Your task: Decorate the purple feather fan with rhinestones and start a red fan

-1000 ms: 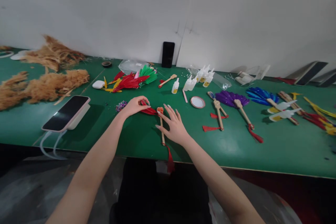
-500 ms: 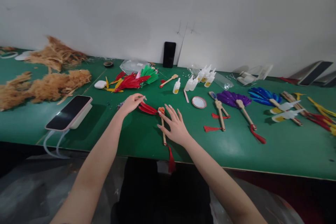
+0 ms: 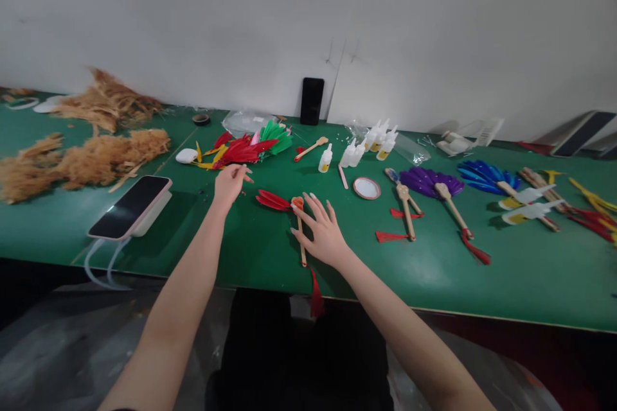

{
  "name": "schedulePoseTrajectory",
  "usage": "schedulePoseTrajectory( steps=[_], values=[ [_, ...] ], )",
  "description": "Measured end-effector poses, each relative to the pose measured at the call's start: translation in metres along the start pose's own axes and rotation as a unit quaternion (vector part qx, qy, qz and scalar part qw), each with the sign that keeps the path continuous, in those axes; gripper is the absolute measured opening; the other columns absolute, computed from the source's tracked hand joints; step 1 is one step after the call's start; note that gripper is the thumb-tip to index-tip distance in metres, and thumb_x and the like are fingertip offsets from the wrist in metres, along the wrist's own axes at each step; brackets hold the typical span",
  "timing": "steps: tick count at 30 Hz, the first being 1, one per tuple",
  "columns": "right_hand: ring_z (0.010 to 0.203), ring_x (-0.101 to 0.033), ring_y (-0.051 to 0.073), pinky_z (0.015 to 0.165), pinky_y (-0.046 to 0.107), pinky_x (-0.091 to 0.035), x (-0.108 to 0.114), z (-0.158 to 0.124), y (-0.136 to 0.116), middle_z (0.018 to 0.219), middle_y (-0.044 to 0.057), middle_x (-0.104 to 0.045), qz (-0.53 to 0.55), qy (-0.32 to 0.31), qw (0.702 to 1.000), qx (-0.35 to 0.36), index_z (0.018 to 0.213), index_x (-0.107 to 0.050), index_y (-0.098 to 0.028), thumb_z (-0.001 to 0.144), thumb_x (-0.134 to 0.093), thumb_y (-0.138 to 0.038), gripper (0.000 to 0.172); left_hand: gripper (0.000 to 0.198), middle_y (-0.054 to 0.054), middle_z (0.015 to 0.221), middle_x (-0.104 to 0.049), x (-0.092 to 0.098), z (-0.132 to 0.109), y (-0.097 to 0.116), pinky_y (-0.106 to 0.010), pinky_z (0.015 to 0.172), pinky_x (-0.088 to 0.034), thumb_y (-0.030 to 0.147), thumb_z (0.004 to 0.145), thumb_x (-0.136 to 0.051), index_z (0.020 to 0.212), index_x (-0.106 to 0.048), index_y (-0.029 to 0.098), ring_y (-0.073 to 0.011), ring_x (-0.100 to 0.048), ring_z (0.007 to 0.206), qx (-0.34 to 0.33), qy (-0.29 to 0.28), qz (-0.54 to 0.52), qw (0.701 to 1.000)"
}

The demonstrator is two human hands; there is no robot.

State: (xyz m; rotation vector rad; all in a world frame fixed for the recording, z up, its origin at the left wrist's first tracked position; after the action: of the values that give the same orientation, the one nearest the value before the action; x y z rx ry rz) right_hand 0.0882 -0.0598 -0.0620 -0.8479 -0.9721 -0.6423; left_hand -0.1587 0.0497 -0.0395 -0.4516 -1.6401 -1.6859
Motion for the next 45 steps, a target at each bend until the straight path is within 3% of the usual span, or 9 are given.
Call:
schedulePoseTrajectory(
  steps=[6, 10, 15, 21, 29, 34, 37, 40, 45],
  values=[
    [0.144, -0.023, 0.026, 0.114, 0.054, -0.019, 0.001, 0.000, -0.002, 0.154, 0.011, -0.030, 0.007, 0.014, 1.000, 0.002, 0.137, -0.048, -0.023, 0.091, -0.045, -0.040, 0.049, 0.026, -0.016, 0.118, -0.060, 0.036, 0.017, -0.030, -0.053, 0.098, -0.031, 0.033, 0.085, -0.049, 0.102, -0.060, 0.018, -0.0371, -0.042, 0.120, 0.095, 0.175, 0.107, 0.974],
    [0.145, -0.019, 0.027, 0.114, 0.053, -0.020, 0.004, -0.001, -0.004, 0.156, 0.011, -0.025, 0.001, 0.020, 1.000, 0.012, 0.142, -0.041, -0.025, 0.092, -0.045, -0.037, 0.052, 0.038, -0.018, 0.120, -0.058, 0.048, 0.042, -0.044, -0.056, 0.096, -0.033, 0.029, 0.075, -0.065, 0.110, -0.058, 0.017, -0.0410, -0.041, 0.121, 0.122, 0.152, 0.139, 0.971],
    [0.145, -0.016, 0.028, 0.113, 0.055, -0.021, 0.006, -0.002, -0.003, 0.157, 0.010, -0.022, 0.001, 0.043, 0.999, 0.012, 0.146, -0.032, -0.028, 0.091, -0.047, -0.034, 0.058, 0.045, -0.019, 0.125, -0.054, 0.032, 0.065, -0.043, -0.058, 0.098, -0.030, 0.033, 0.068, -0.073, 0.109, -0.061, 0.019, -0.0448, -0.040, 0.123, 0.069, 0.092, 0.170, 0.979],
    [0.145, -0.017, 0.028, 0.114, 0.055, -0.022, 0.006, -0.002, -0.002, 0.157, 0.010, -0.021, 0.013, 0.042, 0.999, 0.008, 0.147, -0.029, -0.028, 0.091, -0.047, -0.037, 0.059, 0.033, -0.022, 0.122, -0.053, 0.017, 0.063, -0.043, -0.054, 0.101, -0.028, 0.027, 0.076, -0.063, 0.105, -0.059, 0.013, -0.0426, -0.040, 0.123, 0.017, 0.099, 0.163, 0.981],
    [0.144, -0.020, 0.030, 0.112, 0.057, -0.027, 0.009, -0.003, 0.002, 0.156, 0.011, -0.023, 0.060, 0.073, 0.995, -0.010, 0.146, -0.032, -0.028, 0.090, -0.049, -0.036, 0.058, 0.022, -0.013, 0.093, -0.063, 0.037, 0.047, -0.018, -0.041, 0.093, -0.040, 0.034, 0.088, -0.043, 0.096, -0.054, 0.016, -0.0298, -0.057, 0.104, -0.013, 0.145, 0.044, 0.988],
    [0.128, -0.048, 0.029, 0.106, 0.051, -0.040, 0.021, 0.003, 0.012, 0.135, 0.013, -0.053, 0.210, 0.151, 0.963, -0.075, 0.133, -0.050, -0.024, 0.088, -0.053, -0.039, 0.047, 0.031, 0.003, 0.053, -0.050, 0.011, 0.018, 0.024, -0.026, 0.057, -0.045, 0.049, 0.088, -0.042, 0.082, -0.050, 0.020, -0.0133, -0.052, 0.049, -0.049, 0.022, -0.073, 0.996],
    [0.087, -0.068, 0.024, 0.075, 0.038, -0.058, 0.020, 0.022, 0.021, 0.091, 0.009, -0.071, 0.389, 0.126, 0.898, -0.161, 0.117, -0.061, -0.019, 0.082, -0.059, -0.048, 0.045, 0.028, 0.007, 0.050, -0.046, -0.020, -0.006, 0.050, -0.023, 0.046, -0.039, 0.047, 0.087, -0.045, 0.084, -0.049, 0.020, -0.0099, -0.045, 0.040, -0.080, -0.096, -0.123, 0.985],
    [0.050, -0.062, 0.017, 0.036, 0.024, -0.044, 0.018, 0.054, 0.025, 0.065, 0.004, -0.068, 0.487, 0.092, 0.843, -0.209, 0.103, -0.065, -0.015, 0.078, -0.059, -0.057, 0.048, 0.028, 0.007, 0.050, -0.047, -0.041, -0.028, 0.070, -0.023, 0.041, -0.036, 0.047, 0.086, -0.048, 0.091, -0.051, 0.020, -0.0096, -0.044, 0.038, -0.104, -0.180, -0.146, 0.967],
    [0.034, -0.046, 0.010, 0.036, 0.023, -0.038, 0.025, 0.096, 0.031, 0.038, -0.004, -0.049, 0.525, 0.146, 0.816, -0.193, 0.058, -0.057, -0.019, 0.076, -0.062, -0.058, 0.043, 0.034, 0.006, 0.052, -0.052, -0.040, -0.043, 0.084, -0.024, 0.044, -0.039, 0.048, 0.083, -0.055, 0.102, -0.055, 0.020, -0.0116, -0.047, 0.041, -0.115, -0.230, -0.177, 0.950]
  ],
)
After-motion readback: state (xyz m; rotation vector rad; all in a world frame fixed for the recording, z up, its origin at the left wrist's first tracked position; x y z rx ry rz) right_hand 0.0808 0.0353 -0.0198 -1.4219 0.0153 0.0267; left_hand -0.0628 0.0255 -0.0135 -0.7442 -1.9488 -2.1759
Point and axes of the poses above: each hand's wrist, its own z-axis towards the middle knuckle, its own x-axis out of the back of the hand, y = z × x, the point moved 4 cm from there along z, towards the middle knuckle
